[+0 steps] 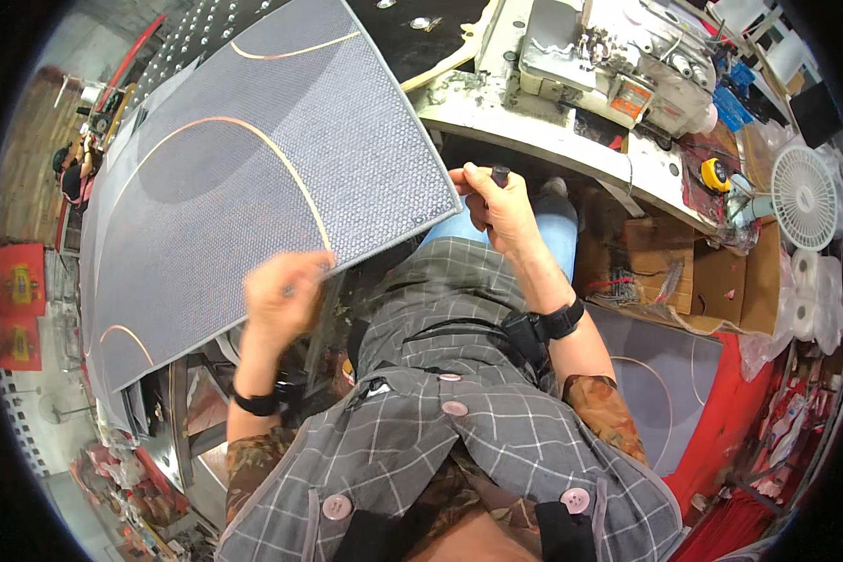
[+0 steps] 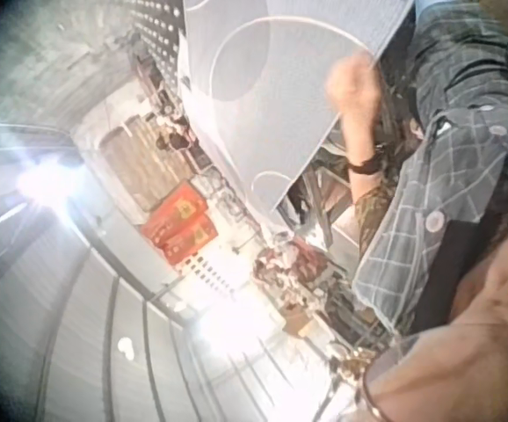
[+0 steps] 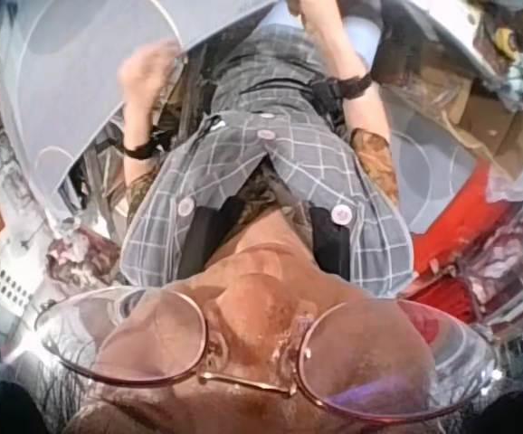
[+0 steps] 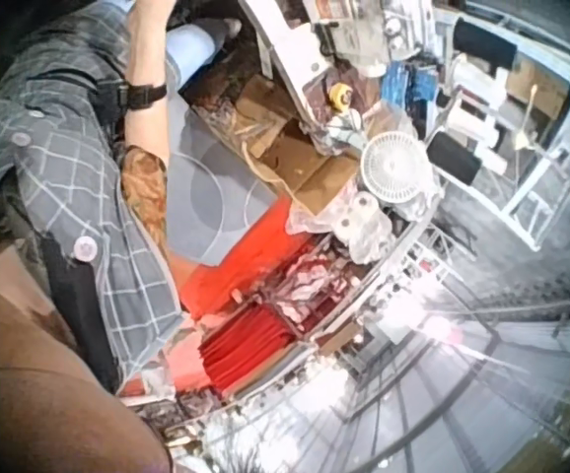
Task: The person picks up a mat from a stack, trims its corner with a handheld tool, and places it onto a cart, repeating this process for several mats.
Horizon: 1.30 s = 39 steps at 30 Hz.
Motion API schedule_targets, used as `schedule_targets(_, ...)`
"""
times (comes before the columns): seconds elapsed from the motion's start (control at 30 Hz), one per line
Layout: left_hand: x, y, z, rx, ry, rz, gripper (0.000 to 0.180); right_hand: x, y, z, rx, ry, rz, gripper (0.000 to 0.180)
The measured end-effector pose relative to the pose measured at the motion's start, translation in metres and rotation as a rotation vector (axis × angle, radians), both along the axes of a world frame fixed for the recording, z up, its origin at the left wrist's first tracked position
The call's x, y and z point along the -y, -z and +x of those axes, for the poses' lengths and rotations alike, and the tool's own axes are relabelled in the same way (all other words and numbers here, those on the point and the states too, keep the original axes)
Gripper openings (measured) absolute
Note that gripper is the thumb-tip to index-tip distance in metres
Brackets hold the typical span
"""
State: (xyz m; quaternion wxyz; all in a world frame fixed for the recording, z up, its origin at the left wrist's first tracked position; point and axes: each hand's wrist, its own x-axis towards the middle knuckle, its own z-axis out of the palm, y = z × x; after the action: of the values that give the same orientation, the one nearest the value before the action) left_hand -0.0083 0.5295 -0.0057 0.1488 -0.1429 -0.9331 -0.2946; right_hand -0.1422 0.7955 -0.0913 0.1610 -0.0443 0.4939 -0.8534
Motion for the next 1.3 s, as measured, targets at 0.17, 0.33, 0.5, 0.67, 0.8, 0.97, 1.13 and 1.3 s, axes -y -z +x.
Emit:
schedule_targets(0.17, -0.020, 0.068, 0.041, 0.719, -0.031, 0.820, 0.037, 0.009, 0.001, -0.021, -0.044, -0.072, 0.040, 0.032)
schedule_targets(0.33, 0.060, 0.067, 0.081, -0.225, -0.812, 1.447, 0.063, 0.034, -0.019, -0.042, -0.130, -0.127, 0.185, 0.030)
schedule_targets(0.5, 0.085, 0.029, 0.073, -0.536, -0.775, 1.202, 0.040, 0.021, -0.063, -0.027, -0.231, -0.128, 0.141, 0.027)
schedule_targets(0.67, 0.061, -0.006, 0.042, -0.487, -0.659, 1.384, 0.038, -0.045, -0.068, 0.057, -0.140, 0.173, 0.086, 0.021)
schedule_targets(0.8, 0.113, -0.035, 0.013, -0.275, -0.611, 1.191, 0.035, -0.038, -0.055, 0.101, -0.478, -0.508, 0.591, 0.021)
schedule_targets(0.97, 0.250, -0.062, 0.017, 0.121, -0.606, 0.999, 0.041, 0.012, -0.020, 0.077, -0.529, -0.701, 0.425, 0.026)
schedule_targets(1.13, 0.328, -0.022, 0.049, 0.278, -0.824, 0.894, 0.047, -0.024, 0.010, -0.011, 0.013, 0.272, 0.227, 0.025)
schedule_targets(1.3, 0.338, 0.024, 0.053, 0.149, -0.842, 0.862, 0.055, -0.045, -0.008, -0.079, -0.223, 0.478, -0.011, 0.030)
